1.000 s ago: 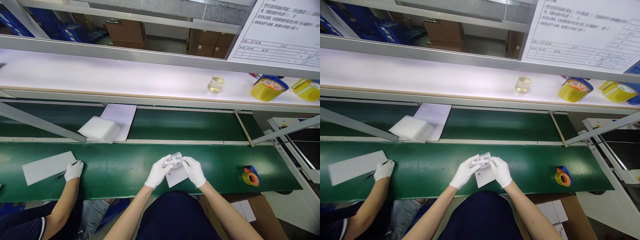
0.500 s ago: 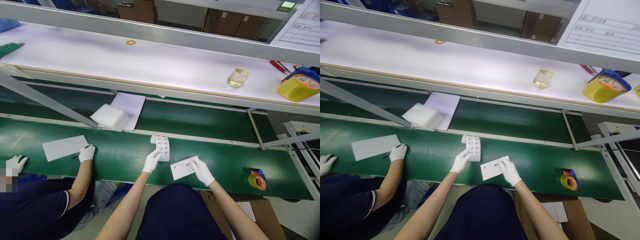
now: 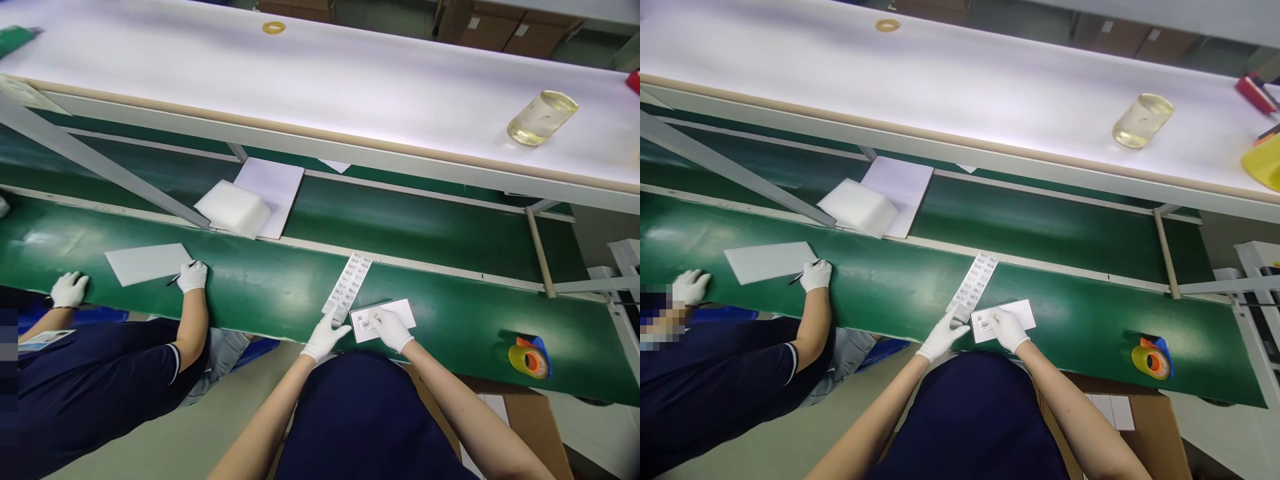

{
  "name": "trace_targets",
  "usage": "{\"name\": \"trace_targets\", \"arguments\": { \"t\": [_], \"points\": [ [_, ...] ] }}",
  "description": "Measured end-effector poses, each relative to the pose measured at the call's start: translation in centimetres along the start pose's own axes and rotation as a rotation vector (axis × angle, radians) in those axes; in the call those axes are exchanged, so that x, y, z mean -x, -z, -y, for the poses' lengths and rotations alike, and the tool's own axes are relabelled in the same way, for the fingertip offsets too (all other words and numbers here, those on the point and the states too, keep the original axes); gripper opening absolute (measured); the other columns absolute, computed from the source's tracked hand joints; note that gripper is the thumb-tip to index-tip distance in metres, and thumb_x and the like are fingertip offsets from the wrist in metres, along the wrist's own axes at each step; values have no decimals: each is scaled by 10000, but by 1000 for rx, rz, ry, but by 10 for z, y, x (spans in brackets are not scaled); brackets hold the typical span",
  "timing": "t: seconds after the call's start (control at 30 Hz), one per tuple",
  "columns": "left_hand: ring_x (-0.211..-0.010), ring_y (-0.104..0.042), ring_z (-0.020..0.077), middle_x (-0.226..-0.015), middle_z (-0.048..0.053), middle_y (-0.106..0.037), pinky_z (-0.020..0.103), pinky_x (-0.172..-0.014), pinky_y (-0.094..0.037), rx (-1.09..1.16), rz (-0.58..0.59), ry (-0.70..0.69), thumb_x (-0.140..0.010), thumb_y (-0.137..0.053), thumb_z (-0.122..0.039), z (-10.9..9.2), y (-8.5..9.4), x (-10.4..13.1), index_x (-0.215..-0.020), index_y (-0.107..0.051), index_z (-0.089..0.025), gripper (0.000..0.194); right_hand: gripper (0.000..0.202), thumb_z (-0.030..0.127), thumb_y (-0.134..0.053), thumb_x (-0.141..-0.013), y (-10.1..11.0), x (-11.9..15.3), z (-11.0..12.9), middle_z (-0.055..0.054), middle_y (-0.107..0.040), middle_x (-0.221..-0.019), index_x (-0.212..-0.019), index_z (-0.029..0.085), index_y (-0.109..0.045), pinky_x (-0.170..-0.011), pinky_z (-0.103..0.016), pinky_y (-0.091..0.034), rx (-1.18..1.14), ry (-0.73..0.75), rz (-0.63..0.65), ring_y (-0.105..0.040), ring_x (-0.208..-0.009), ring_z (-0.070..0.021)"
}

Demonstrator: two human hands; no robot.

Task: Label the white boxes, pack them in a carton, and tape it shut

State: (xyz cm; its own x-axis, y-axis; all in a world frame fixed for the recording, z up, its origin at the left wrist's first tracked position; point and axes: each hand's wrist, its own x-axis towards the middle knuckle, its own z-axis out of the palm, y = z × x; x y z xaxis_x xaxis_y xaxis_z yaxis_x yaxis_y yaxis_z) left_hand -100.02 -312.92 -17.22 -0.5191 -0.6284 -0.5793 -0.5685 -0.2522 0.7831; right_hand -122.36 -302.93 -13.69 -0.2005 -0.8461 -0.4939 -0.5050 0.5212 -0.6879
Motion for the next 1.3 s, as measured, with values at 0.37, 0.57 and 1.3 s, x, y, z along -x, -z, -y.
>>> {"name": "trace_targets", "arguments": {
  "t": [0.37, 0.57, 1.3],
  "points": [
    [-947, -560, 209, -1094, 52, -633, 418, -1020, -469, 31, 121, -103, -776, -812, -333, 9, -36, -2, -1658, -264, -238, 1042, 184, 101, -522, -937, -4, -3, 4, -5, -645, -791, -777, 185, -555, -679, -256, -353, 55, -43, 1, -542, -721, -162],
    [-934, -559, 214, -1005, 35, -602, 396, -975, -482, 24, 129, -91, -775, -824, -440, 0, -33, 3, -1657, -275, -231, 1059, 143, 115, -557, -960, -5, -4, 4, -39, -695, -863, -844, 167, -622, -692, -259, -359, 82, -79, -7, -574, -756, -174],
    [-939, -605, 211, -987, 27, -643, 414, -986, -501, 10, 132, -138, -773, -836, -440, 18, -36, -5, -1661, -256, -248, 1078, 172, 152, -513, -999, -11, -4, 1, -57, -714, -939, -908, 175, -657, -734, -266, -401, 151, -85, -19, -625, -837, -193]
  ]
}}
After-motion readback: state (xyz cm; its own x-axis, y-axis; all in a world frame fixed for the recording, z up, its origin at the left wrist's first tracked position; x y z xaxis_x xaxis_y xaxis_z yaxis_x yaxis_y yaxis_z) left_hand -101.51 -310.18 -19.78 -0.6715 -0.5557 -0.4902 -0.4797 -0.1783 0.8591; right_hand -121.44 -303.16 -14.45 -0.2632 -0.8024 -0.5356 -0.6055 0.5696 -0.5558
